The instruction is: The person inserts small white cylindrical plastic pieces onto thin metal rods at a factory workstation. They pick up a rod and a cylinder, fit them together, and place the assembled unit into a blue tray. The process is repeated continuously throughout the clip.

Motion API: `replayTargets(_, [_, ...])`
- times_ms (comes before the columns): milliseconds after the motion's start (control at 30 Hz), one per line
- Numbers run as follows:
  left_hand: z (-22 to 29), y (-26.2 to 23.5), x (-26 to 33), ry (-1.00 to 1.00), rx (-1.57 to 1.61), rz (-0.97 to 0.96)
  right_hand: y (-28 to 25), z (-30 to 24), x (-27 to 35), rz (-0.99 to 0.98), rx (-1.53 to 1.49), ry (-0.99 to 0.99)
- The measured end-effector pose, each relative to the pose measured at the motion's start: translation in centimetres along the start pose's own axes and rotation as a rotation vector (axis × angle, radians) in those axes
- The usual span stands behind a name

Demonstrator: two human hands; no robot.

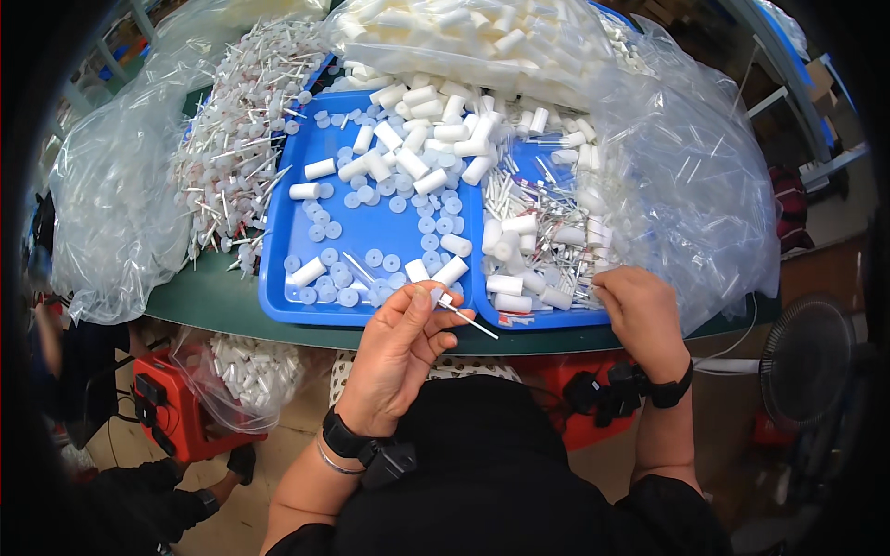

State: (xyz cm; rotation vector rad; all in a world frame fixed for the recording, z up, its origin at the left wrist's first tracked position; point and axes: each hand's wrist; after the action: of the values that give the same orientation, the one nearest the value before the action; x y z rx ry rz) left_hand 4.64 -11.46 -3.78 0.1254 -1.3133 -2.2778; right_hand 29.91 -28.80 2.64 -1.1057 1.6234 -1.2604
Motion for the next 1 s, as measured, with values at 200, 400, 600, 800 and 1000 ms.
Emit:
replayTargets(200, [-0.3,-0.3,-0.1,-0.024,0.012,0.004,0.2,-2.1,-0.9,-0.095,-0.090,-0.130])
replayTargets(400, [-0.5,1.6,-0.3,-0.135,-0.016,-0.012,1.9,-4.2,-3.9,-0.051,-0.090,-0.278])
replayTargets(600, [-0.1,1.2,-0.2,-0.132,-0.011,0.014,4.2,-3.3,-5.5,-0.061,-0.060,-0.187])
replayTargets(800, [-0.1,2.2,-0.5,-0.153,0.063,-0.051,2.0,-4.8,-4.5,-0.215,-0.200,-0.079])
replayTargets(1000, [-0.6,3.1,-3.1,-0.116,0.036,-0.085,4.4,-5.2,-4.8,-0.101,-0.257,-0.044])
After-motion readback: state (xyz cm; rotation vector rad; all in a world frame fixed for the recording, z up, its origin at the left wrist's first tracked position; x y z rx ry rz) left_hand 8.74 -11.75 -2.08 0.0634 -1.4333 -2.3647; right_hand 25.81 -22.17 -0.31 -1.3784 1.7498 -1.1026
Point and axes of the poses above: each hand's wrist, its own x-axis away from the middle knuckle, its own y-axis out of the palm, z = x × y, and after that the axes turned 8 degrees about -z, right-handed
